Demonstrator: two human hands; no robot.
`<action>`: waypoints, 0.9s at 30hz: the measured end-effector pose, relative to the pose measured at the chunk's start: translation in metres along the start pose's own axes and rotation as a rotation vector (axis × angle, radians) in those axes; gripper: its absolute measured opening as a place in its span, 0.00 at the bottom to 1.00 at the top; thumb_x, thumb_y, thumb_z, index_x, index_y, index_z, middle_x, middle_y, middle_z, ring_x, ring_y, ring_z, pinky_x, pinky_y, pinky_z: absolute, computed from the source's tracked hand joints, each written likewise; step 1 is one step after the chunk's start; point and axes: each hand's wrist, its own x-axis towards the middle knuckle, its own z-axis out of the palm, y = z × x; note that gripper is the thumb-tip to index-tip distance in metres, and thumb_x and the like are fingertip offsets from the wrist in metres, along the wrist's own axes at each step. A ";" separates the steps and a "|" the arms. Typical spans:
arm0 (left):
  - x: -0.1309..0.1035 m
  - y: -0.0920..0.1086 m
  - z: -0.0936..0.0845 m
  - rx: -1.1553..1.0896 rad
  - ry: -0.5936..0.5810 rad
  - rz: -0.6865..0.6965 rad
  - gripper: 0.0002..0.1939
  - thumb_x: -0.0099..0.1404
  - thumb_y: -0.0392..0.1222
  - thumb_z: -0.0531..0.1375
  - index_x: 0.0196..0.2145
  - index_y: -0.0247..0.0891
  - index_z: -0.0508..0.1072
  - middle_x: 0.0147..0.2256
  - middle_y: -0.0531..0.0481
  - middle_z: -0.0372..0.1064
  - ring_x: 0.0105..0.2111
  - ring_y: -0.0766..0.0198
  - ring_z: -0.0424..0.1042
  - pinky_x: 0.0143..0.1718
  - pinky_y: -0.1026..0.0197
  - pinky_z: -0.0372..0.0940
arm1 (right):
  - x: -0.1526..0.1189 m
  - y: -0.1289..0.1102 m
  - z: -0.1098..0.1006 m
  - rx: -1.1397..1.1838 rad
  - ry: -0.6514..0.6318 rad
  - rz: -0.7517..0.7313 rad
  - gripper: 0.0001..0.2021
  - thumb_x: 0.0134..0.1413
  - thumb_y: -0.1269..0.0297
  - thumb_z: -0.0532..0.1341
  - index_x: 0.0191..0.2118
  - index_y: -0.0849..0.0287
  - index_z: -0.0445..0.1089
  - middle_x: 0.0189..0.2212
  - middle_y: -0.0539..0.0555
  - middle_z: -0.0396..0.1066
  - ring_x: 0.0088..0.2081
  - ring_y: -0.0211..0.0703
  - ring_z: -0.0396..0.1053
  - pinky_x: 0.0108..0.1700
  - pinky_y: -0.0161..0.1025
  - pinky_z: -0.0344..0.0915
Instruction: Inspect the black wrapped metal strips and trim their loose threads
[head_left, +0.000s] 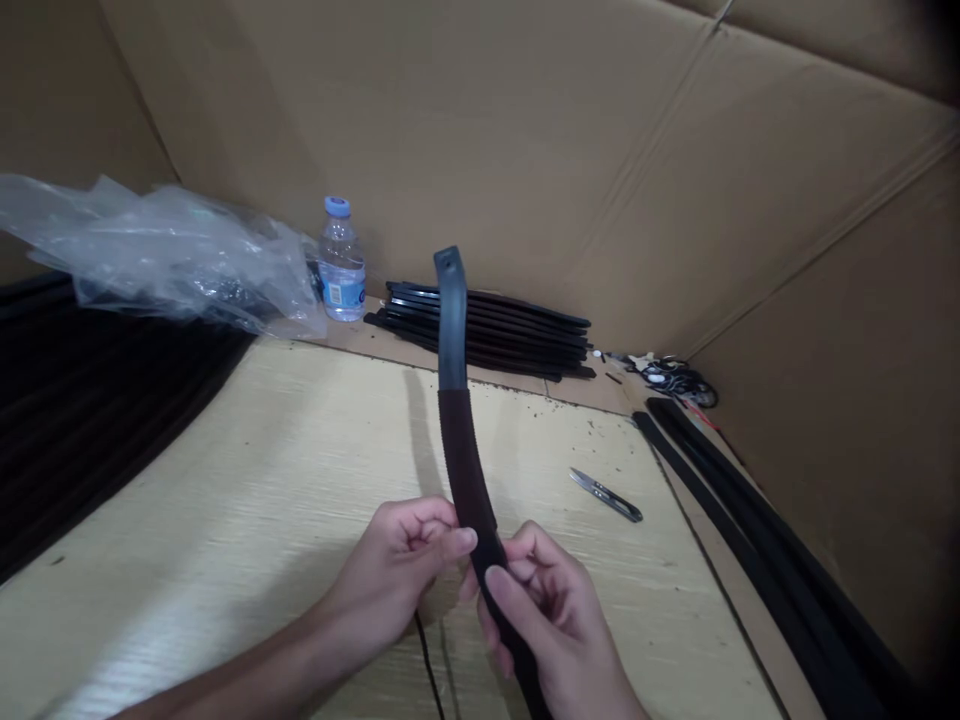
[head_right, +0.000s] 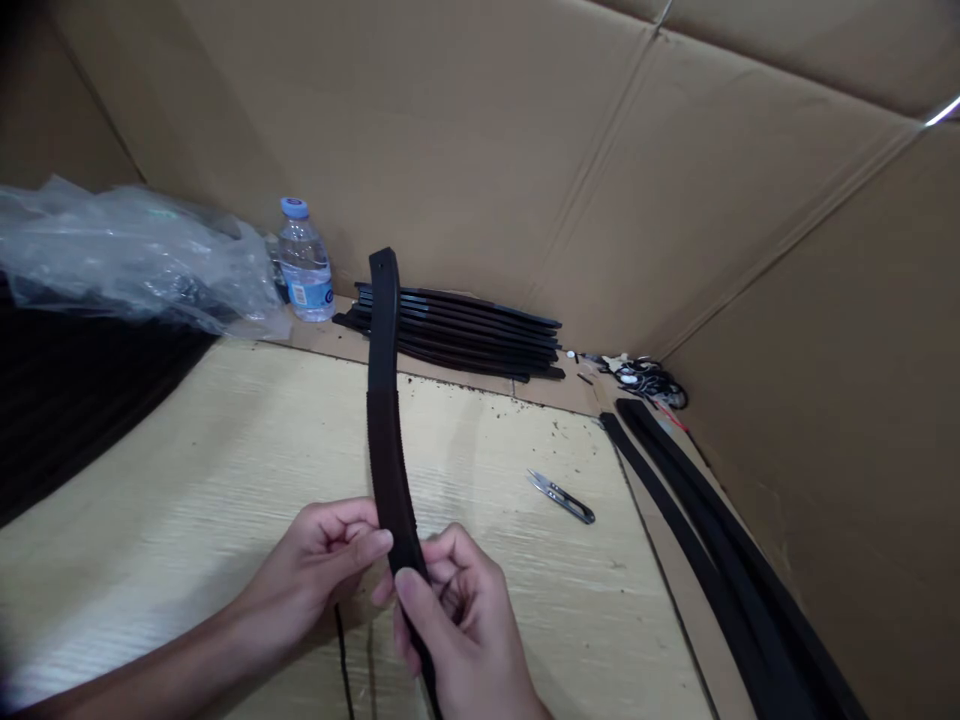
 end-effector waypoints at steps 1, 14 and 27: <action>0.001 0.001 0.000 -0.001 0.018 0.006 0.11 0.59 0.44 0.61 0.26 0.33 0.68 0.20 0.52 0.68 0.21 0.68 0.65 0.25 0.66 0.56 | 0.000 0.000 0.000 0.012 0.007 -0.010 0.12 0.56 0.56 0.60 0.31 0.58 0.60 0.22 0.48 0.68 0.16 0.29 0.58 0.17 0.27 0.54; 0.005 -0.005 -0.002 -0.097 0.063 0.053 0.09 0.52 0.38 0.67 0.23 0.32 0.70 0.22 0.53 0.70 0.23 0.69 0.67 0.27 0.67 0.60 | 0.006 0.005 0.000 0.015 0.003 -0.024 0.13 0.43 0.65 0.70 0.35 0.60 0.70 0.28 0.50 0.72 0.28 0.36 0.68 0.31 0.32 0.66; 0.004 -0.004 -0.005 -0.050 0.042 0.051 0.12 0.52 0.41 0.67 0.23 0.33 0.67 0.22 0.54 0.69 0.24 0.69 0.66 0.27 0.66 0.58 | -0.001 0.006 0.000 0.013 0.059 -0.044 0.15 0.51 0.59 0.65 0.45 0.56 0.69 0.32 0.52 0.71 0.32 0.37 0.67 0.34 0.33 0.63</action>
